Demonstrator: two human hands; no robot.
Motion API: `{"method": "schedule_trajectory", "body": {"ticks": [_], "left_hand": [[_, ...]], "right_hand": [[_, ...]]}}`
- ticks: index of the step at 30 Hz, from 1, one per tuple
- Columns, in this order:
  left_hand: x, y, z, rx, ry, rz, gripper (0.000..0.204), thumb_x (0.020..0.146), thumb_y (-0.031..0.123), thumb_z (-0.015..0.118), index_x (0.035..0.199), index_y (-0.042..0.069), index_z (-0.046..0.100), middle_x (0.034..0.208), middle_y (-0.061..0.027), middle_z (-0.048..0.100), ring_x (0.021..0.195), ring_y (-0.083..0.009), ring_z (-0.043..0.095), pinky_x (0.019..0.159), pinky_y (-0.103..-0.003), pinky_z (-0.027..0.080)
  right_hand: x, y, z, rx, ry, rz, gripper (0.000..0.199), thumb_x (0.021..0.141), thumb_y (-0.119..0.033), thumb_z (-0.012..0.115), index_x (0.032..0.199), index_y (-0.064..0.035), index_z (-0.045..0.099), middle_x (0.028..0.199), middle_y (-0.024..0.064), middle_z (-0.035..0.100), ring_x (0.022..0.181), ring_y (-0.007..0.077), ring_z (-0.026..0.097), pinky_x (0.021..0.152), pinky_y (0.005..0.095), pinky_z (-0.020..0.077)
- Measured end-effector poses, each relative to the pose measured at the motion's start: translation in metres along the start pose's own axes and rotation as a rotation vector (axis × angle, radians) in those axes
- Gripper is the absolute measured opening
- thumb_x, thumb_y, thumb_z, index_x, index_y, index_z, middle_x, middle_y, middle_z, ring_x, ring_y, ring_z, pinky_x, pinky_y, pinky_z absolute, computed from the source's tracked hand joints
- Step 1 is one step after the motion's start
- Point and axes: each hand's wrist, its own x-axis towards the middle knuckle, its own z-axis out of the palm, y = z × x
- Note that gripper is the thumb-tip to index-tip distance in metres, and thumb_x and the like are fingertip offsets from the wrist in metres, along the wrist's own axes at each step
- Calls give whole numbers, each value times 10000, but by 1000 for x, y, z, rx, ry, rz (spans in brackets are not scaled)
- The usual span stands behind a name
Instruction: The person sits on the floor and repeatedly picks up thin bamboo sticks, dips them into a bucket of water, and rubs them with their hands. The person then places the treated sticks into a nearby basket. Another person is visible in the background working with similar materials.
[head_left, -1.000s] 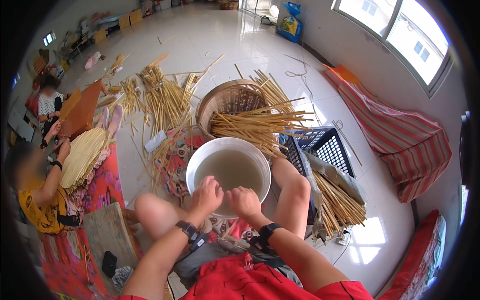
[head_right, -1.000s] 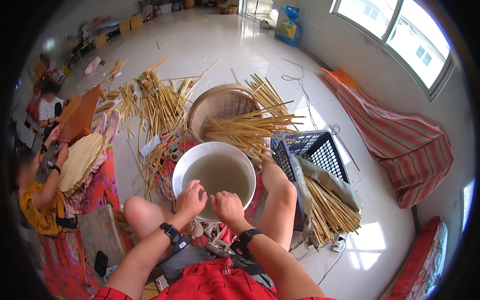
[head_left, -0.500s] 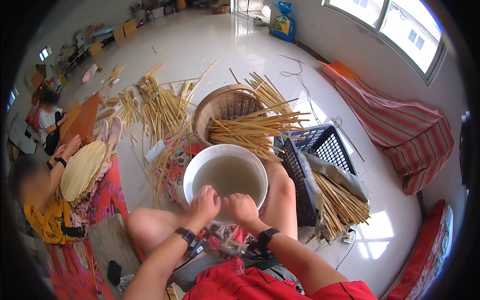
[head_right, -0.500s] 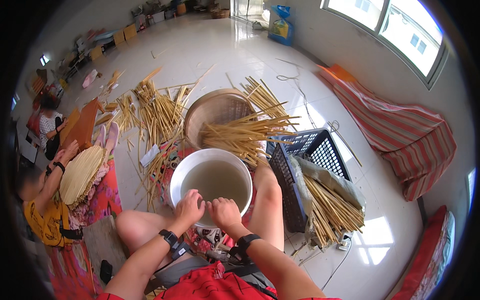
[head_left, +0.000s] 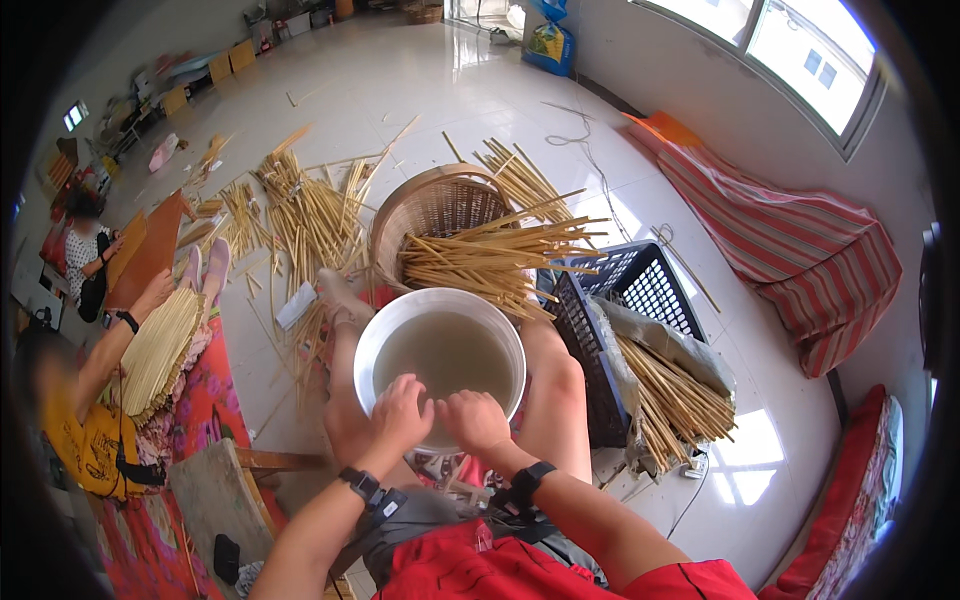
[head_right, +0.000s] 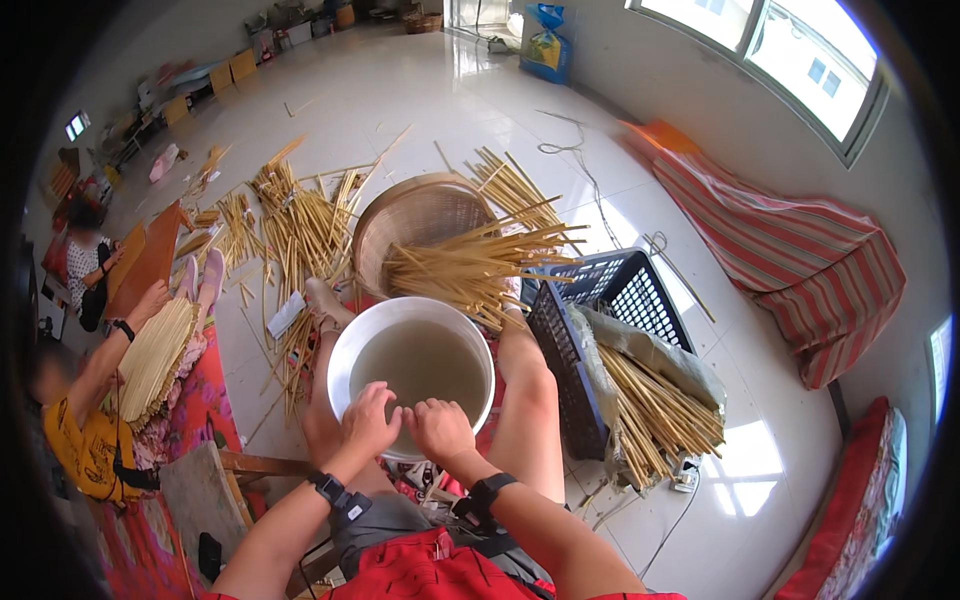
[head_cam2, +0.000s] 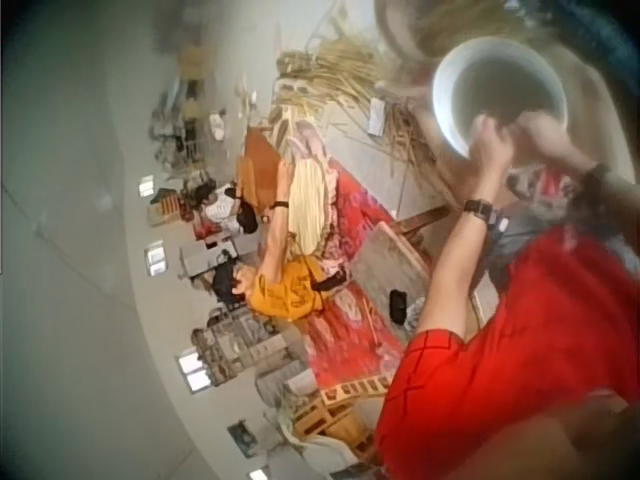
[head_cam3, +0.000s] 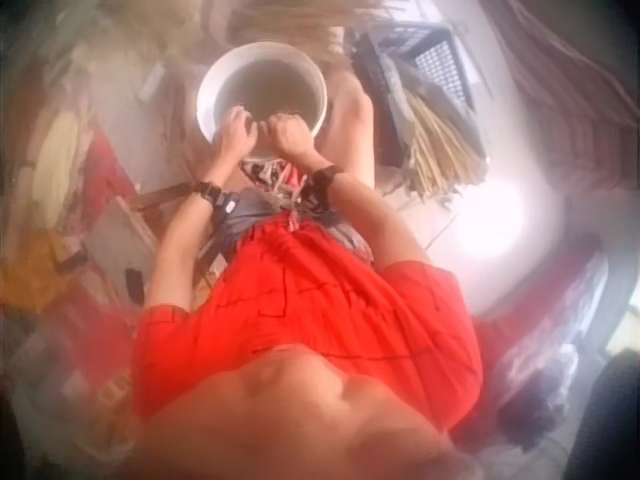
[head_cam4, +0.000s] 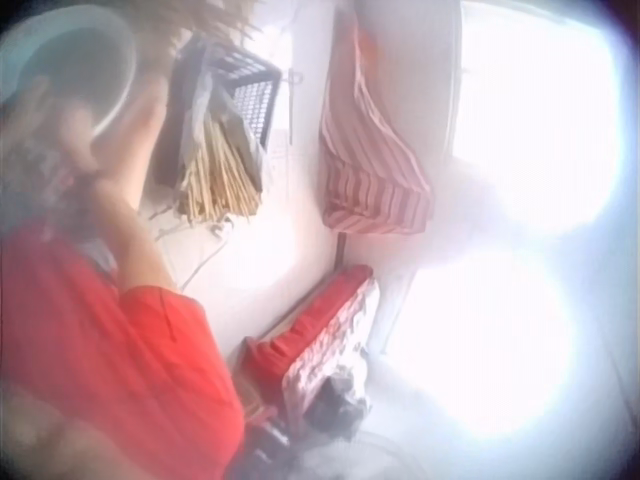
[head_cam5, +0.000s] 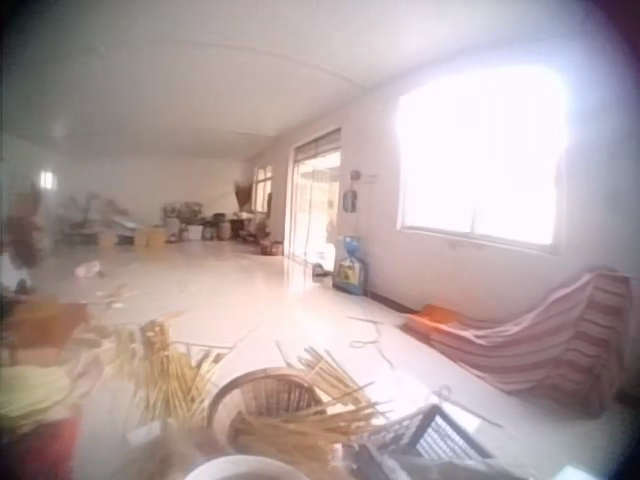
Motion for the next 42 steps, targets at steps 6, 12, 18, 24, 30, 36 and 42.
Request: {"method": "schedule_trajectory", "body": {"ticks": [6,12,18,24,30,36,42], "left_hand": [[-2,-7,3,-89,51,-44,236,793,163,634,997,75,556,1142,-130,566,1047,-340,566,841,-437,480],[1,-4,0,-143,46,-95,304,781,111,639,1069,68,552,1196,-154,547,1087,-357,551,872,-439,478],[1,-4,-5,-41,119,-86,316,751,-19,615,1052,64,573,949,-130,531,911,-325,553,786,-435,464],[10,14,-12,-19,4,-31,510,733,-85,546,1225,51,526,1209,-173,496,1113,-352,520,925,-430,447],[5,-3,0,-72,45,-91,510,763,-50,547,1265,21,490,1382,-211,388,1264,-400,428,1026,-448,400],[4,-3,0,-61,49,-100,419,785,-36,543,1200,13,509,1361,-209,407,1215,-396,473,992,-440,425],[3,-5,4,-82,20,-126,361,787,-21,552,1142,35,528,1362,-193,414,1123,-390,538,903,-431,473]], "right_hand": [[2,0,-3,38,-11,-17,286,911,-270,533,757,-48,626,775,137,640,750,308,630,725,419,489],[6,-2,-10,89,97,-39,216,859,-234,609,987,-60,594,933,128,627,869,299,623,788,397,483],[8,8,1,245,-27,43,301,777,-69,599,1077,-78,570,995,133,623,931,313,617,808,410,490],[5,18,-8,405,23,-33,525,713,15,606,1223,-89,536,1328,184,453,1161,384,492,951,425,457],[3,51,-89,611,98,25,384,795,-18,657,1168,-70,581,1223,124,537,965,235,621,767,322,531],[-57,181,-172,185,555,592,170,839,-48,664,1006,-32,642,933,77,623,744,132,611,636,261,500],[-151,302,-168,-367,211,1093,197,788,-202,691,962,-111,684,1066,134,607,1016,327,593,863,418,492]]}}
